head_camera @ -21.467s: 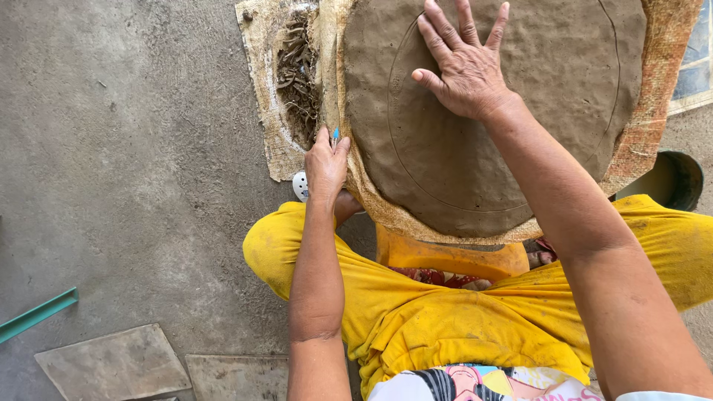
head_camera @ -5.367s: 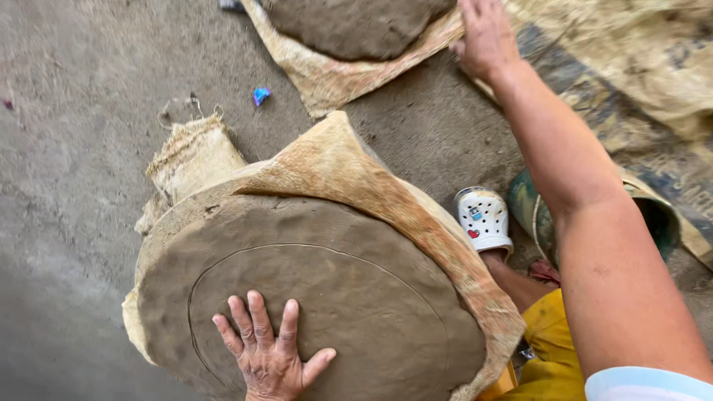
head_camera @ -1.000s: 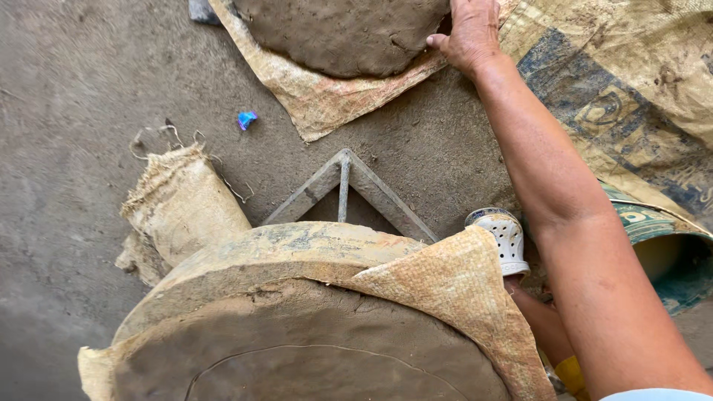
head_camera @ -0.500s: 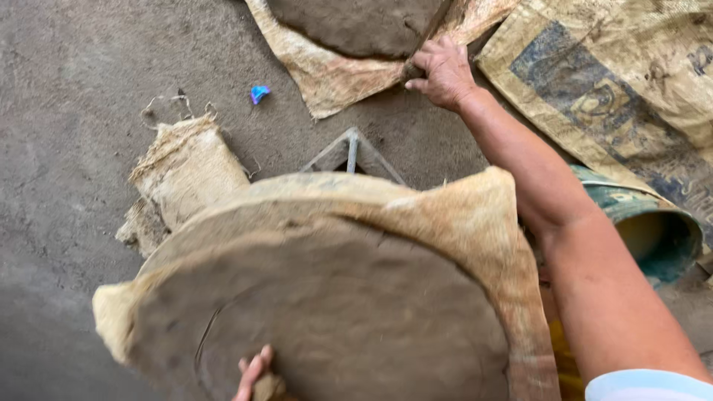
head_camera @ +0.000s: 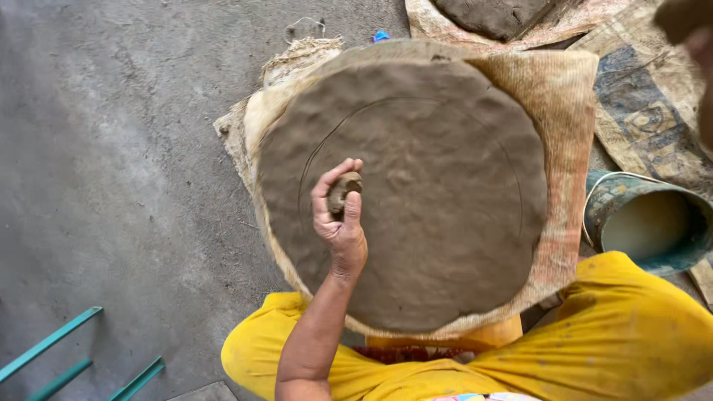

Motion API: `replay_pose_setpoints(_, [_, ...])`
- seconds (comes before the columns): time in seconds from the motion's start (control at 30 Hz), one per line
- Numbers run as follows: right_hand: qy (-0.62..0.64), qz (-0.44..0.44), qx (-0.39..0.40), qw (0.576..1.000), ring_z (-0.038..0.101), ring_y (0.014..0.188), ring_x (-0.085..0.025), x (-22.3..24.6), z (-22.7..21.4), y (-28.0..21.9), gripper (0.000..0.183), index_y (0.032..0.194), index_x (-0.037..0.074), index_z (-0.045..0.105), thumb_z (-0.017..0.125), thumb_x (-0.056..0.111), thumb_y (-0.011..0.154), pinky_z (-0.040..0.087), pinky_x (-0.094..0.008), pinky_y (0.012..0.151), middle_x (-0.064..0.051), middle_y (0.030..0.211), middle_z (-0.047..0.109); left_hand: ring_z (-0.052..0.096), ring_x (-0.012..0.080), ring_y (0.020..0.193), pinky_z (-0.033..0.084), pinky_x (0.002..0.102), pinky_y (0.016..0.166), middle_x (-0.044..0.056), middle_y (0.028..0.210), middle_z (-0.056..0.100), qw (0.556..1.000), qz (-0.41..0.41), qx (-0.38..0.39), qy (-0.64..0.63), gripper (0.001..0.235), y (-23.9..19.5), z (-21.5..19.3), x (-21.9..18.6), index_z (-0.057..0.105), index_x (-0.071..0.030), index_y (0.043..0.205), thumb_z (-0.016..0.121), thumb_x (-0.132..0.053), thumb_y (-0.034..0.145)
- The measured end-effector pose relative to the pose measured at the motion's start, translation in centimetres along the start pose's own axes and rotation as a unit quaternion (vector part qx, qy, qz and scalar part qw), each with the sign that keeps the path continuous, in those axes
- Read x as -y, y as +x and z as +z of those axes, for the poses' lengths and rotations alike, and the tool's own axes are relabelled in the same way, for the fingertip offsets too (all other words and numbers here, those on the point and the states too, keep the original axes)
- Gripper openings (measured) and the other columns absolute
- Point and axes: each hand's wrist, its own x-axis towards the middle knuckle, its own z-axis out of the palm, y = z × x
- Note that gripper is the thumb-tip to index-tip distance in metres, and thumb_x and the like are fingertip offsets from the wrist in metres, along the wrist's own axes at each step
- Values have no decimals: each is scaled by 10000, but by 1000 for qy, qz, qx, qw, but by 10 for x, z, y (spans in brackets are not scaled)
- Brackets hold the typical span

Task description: The person uses a pen to trace a circular outline on a large slab of clay, then smooths the clay by hand and attaches small clay components to the surface.

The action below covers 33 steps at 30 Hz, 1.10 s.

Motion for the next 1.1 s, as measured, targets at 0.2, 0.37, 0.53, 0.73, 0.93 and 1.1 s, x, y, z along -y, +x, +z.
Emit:
replay_pose_setpoints(0.2, [-97, -266, 18, 959, 500, 1257, -314, 141, 130, -170, 563, 1310, 75, 530, 637, -106, 788, 401, -456, 1071, -105, 1340, 512, 578, 258, 1352, 503, 441, 1138, 106, 1429, 594, 911, -157, 92, -369, 631, -108, -9, -59, 461, -122, 1437, 756, -341, 924])
replay_pose_setpoints(0.37, [-146, -322, 113, 928, 415, 1384, -372, 185, 226, -292, 679, 1355, -25, 573, 706, 68, 696, 281, -562, 1123, -212, 1445, 450, 623, 252, 1179, 581, 396, 1007, 149, 1309, 633, 846, -317, -17, -428, 610, -214, -61, -24, 447, -116, 1405, 779, -352, 951])
replay_pose_setpoints(0.53, [326, 43, 239, 914, 616, 1435, -266, 161, 235, -361, 483, 1366, 42, 640, 560, 11, 891, 480, -427, 1212, -120, 1520, 590, 607, 250, 1117, 574, 390, 931, 138, 1312, 607, 899, -295, 4, -324, 567, -280, -106, -15, 454, -138, 1420, 787, -251, 975])
replay_pose_setpoints(0.73, [532, 63, 73, 841, 330, 1533, -94, 177, 258, -385, 617, 1615, 128, 324, 439, 370, 1059, 320, -264, 1201, 27, 1684, 343, 255, 374, 1517, 298, 498, 1158, 245, 1685, 256, 986, -101, 126, -35, 773, -308, -64, -44, 291, -151, 1605, 485, -580, 992])
replay_pose_setpoints(0.93, [630, 229, -3, 742, 699, 1057, -211, 169, 250, -400, 580, 1372, 14, 569, 499, 470, 1021, 583, -335, 902, -108, 1218, 696, 38, 416, 1646, 62, 553, 1307, 268, 1749, 71, 944, 103, 153, 275, 932, -329, -58, -73, 161, -11, 1661, 244, -718, 1059])
replay_pose_setpoints(1.1, [705, 115, 26, 699, 550, 505, -32, 128, 265, -396, 477, 988, -36, 734, 605, 399, 1131, 450, -178, 421, -39, 736, 667, 133, 370, 1651, 121, 506, 1332, 217, 1746, 172, 965, 152, 145, 154, 767, -343, -62, -76, 264, -12, 1626, 339, -587, 1125])
